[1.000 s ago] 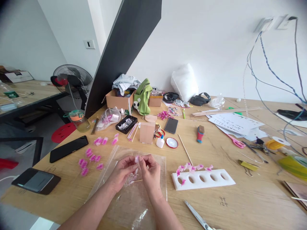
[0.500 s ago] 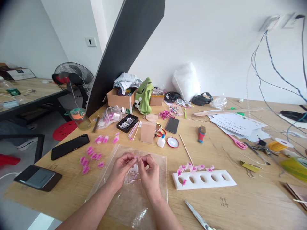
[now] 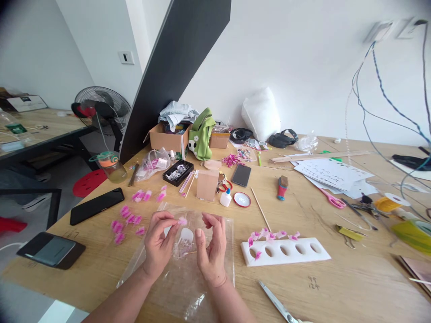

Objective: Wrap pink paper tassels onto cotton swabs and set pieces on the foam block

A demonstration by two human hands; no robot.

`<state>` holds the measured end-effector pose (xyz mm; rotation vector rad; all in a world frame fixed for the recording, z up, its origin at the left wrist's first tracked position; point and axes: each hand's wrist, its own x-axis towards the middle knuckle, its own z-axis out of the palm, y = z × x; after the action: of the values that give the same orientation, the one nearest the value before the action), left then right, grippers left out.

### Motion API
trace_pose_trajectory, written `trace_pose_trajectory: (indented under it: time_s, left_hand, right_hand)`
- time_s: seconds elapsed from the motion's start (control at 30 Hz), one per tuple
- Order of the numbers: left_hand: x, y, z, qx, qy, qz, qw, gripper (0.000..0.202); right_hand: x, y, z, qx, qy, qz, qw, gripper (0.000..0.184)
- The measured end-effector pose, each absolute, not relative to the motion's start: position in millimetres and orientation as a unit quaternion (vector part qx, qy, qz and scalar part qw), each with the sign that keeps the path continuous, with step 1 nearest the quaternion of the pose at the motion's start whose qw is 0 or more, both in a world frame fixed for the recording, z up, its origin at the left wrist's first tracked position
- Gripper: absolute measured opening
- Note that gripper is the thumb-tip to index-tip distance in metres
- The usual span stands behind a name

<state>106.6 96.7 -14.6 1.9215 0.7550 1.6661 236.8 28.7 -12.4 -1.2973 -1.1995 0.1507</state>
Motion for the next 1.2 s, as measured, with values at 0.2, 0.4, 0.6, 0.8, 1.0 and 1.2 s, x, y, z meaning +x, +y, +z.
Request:
trace_pose_trajectory:
  time_s: [0.2, 0.4, 0.6, 0.8, 1.0, 1.2]
  left_hand:
    - [99, 88, -9, 0.752, 0.232, 0.614, 0.061, 0.027]
    - [99, 87, -8, 0.764, 0.215, 0.608, 0.029, 0.024]
    - [99, 88, -8, 0.769, 0.218, 0.600, 0.033, 0.024]
    - [99, 87, -8, 0.770, 0.219, 0.598, 0.036, 0.027]
    - [103, 90, -15, 0.758, 0.255, 0.594, 0.090, 0.042]
    - [110, 98, -22, 0.778, 0.228, 0.576, 0.106, 0.052]
  right_hand:
    - [240, 26, -14, -0.510, -0.617, -0.067, 0.595, 0.045]
    - [237, 24, -6, -0.506, -0.647, -0.095, 0.562, 0.049]
    - [238, 26, -7, -0.534, -0.648, -0.096, 0.535, 0.034]
    - [238, 27, -5, -0.528, -0.643, -0.093, 0.547, 0.030]
    - [237, 30, -9, -0.552, -0.590, 0.006, 0.589, 0.016]
    - [242, 45, -12, -0.559, -0.422, 0.248, 0.670, 0.017]
